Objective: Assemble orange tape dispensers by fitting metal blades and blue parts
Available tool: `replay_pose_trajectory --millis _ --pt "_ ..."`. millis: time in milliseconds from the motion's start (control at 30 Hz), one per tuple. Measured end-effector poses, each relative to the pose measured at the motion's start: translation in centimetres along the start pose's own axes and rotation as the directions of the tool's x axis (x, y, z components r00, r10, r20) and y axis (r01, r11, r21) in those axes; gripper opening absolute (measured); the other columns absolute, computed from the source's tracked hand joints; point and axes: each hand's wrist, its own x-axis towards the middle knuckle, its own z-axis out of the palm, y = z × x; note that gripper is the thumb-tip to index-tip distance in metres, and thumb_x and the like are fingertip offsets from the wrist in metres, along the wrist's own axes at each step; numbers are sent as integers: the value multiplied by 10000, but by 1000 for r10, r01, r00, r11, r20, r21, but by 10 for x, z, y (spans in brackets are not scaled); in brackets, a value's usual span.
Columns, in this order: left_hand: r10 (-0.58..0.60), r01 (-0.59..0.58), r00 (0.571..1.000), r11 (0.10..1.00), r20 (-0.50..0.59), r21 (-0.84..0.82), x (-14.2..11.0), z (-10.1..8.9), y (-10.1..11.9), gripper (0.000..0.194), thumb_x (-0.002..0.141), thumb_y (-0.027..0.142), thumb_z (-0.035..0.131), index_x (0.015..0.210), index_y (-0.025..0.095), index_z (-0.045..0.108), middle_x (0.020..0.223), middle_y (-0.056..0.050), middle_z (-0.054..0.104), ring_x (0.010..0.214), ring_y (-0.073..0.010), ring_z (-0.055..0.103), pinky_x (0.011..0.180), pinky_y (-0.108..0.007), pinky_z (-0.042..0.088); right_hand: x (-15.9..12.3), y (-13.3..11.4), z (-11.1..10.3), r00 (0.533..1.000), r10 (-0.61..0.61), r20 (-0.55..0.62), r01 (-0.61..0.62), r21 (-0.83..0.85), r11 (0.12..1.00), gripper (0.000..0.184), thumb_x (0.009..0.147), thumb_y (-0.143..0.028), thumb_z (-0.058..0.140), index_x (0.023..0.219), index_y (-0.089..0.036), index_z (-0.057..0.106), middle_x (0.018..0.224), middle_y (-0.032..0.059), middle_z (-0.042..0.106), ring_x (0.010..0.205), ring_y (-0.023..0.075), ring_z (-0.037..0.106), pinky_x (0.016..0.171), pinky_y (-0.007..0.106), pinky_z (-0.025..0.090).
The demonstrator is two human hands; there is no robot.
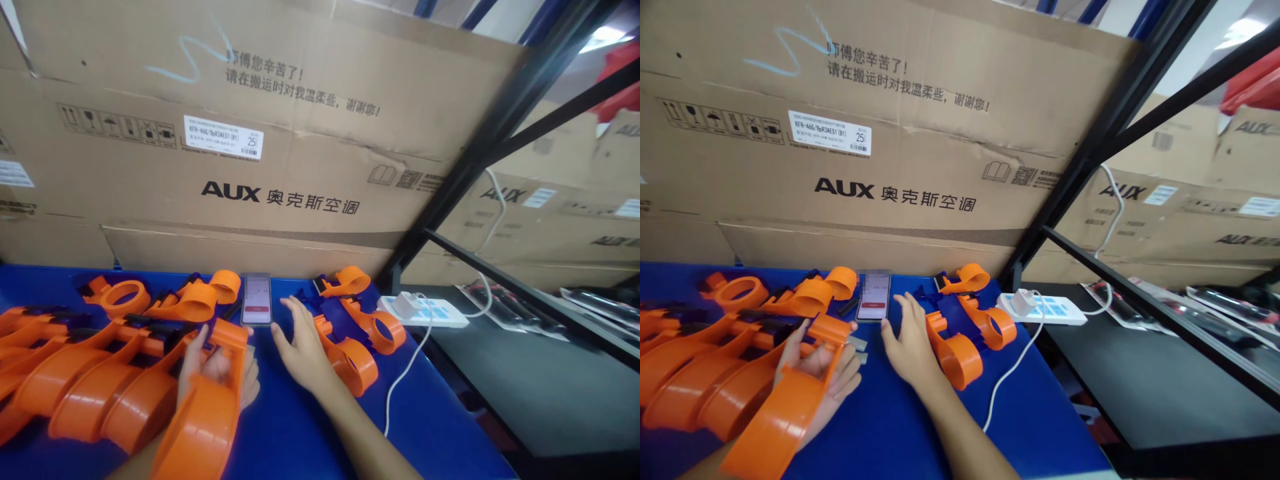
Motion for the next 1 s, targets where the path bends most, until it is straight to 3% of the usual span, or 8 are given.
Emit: replay_pose_trajectory --millis 233,433,600,700,800,867,933,1000 --pt "-56 54 996 998 62 36 2 -6 1 642 964 672 392 1155 141 697 604 0 504 502 -145 430 517 -279 330 6 15 5 998 64 14 -64 -12 998 535 999 -398 520 1493 -207 442 1592 166 420 1534 298 312 1230 518 323" --pt "-146 143 988 988 51 50 6 -14 4 633 967 671 410 1190 146 685 640 -19 557 563 -182 526 546 -302 393 15 19 16 982 162 95 -157 -58 986 668 969 -309 544 1570 -124 319 1706 224 125 1596 347 50 1256 569 222" --pt "-189 189 982 981 6 32 7 -17 4 631 948 686 451 1221 161 668 702 -33 613 589 -198 581 571 -318 427 17 9 15 988 93 123 -97 24 995 561 1009 -332 498 1523 -126 408 1689 210 221 1586 314 169 1248 527 278" --pt "-174 174 985 984 -10 28 6 -16 4 623 954 672 448 1192 147 682 678 -31 591 584 -193 567 556 -309 414 18 -13 -7 998 -58 -17 59 59 997 467 1027 -332 483 1465 -170 490 1606 173 424 1524 270 354 1232 479 336" --pt "-151 151 989 988 -4 40 4 -12 3 626 965 660 419 1169 136 693 637 -16 545 549 -179 515 531 -305 390 20 -27 -50 973 -157 -169 165 32 986 340 1010 -326 529 1324 -237 625 1415 114 635 1315 259 599 1122 429 471" --pt "-150 150 989 987 -2 49 3 -10 1 635 965 659 413 1169 128 693 631 -11 529 532 -168 485 529 -304 382 22 -22 -81 951 -68 -303 69 -8 998 296 1013 -349 521 1250 -246 667 1151 81 755 1025 234 727 917 368 571" --pt "-154 155 988 987 -7 52 2 -8 0 639 962 663 416 1166 124 694 633 -10 524 532 -163 473 533 -302 377 25 -5 -108 910 101 -402 -150 -93 984 319 1021 -378 488 1223 -215 673 979 77 772 818 226 729 782 352 563" --pt "-159 160 987 986 -14 53 3 -8 -1 633 962 662 416 1167 131 691 634 -7 519 532 -161 467 530 -300 371 27 17 -125 924 254 -285 -328 -254 910 322 1008 -350 490 1210 -180 675 971 98 769 828 243 718 765 348 521"
